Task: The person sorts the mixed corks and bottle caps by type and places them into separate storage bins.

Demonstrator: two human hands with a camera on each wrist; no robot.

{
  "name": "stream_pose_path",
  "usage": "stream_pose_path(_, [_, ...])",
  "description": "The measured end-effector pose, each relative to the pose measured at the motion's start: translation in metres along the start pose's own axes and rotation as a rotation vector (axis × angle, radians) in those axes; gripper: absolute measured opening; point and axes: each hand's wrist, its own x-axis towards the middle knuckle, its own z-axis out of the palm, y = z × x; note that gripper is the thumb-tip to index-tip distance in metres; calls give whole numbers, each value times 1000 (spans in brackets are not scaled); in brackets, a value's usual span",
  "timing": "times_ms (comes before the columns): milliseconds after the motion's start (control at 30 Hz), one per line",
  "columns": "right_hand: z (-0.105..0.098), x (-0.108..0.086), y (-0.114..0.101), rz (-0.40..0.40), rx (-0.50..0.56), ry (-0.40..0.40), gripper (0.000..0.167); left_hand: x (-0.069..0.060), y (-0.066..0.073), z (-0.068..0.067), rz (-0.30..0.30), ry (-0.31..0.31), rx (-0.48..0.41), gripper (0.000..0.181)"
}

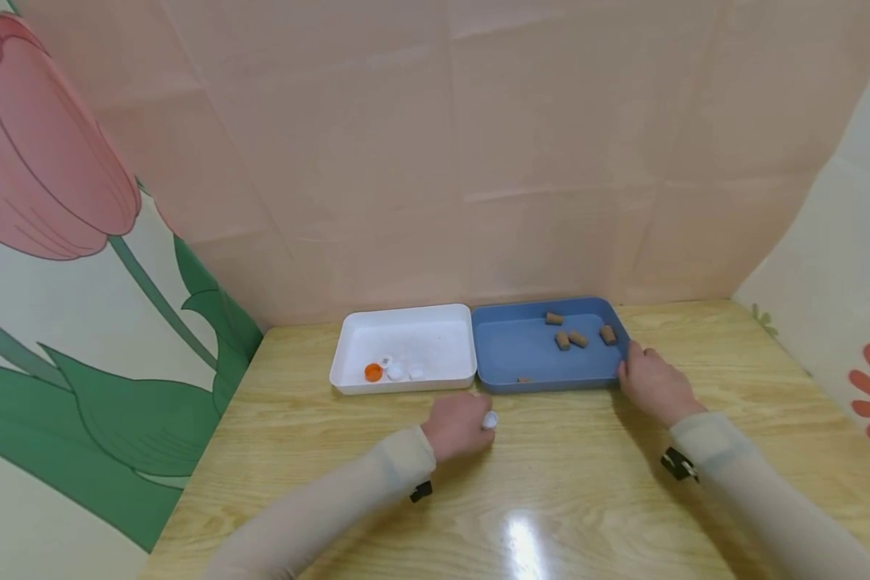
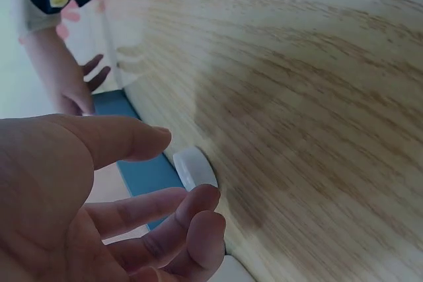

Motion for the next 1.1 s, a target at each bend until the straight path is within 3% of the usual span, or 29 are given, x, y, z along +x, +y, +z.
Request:
stream_pose_path(233, [1, 1, 2, -7, 2, -1, 29, 0, 2, -1, 1, 0, -9, 12])
stream_pose_path(433, [0, 2, 3, 9, 9, -31, 31, 2, 2, -1, -15, -25, -16, 22])
stream_pose_path(800, [0, 0, 2, 0, 10, -23, 30, 6, -4, 5, -8, -27, -2, 11])
stream_pose_path(1100, [-1, 1, 1, 6, 5, -15, 31, 3, -7, -1, -7, -42, -14, 13])
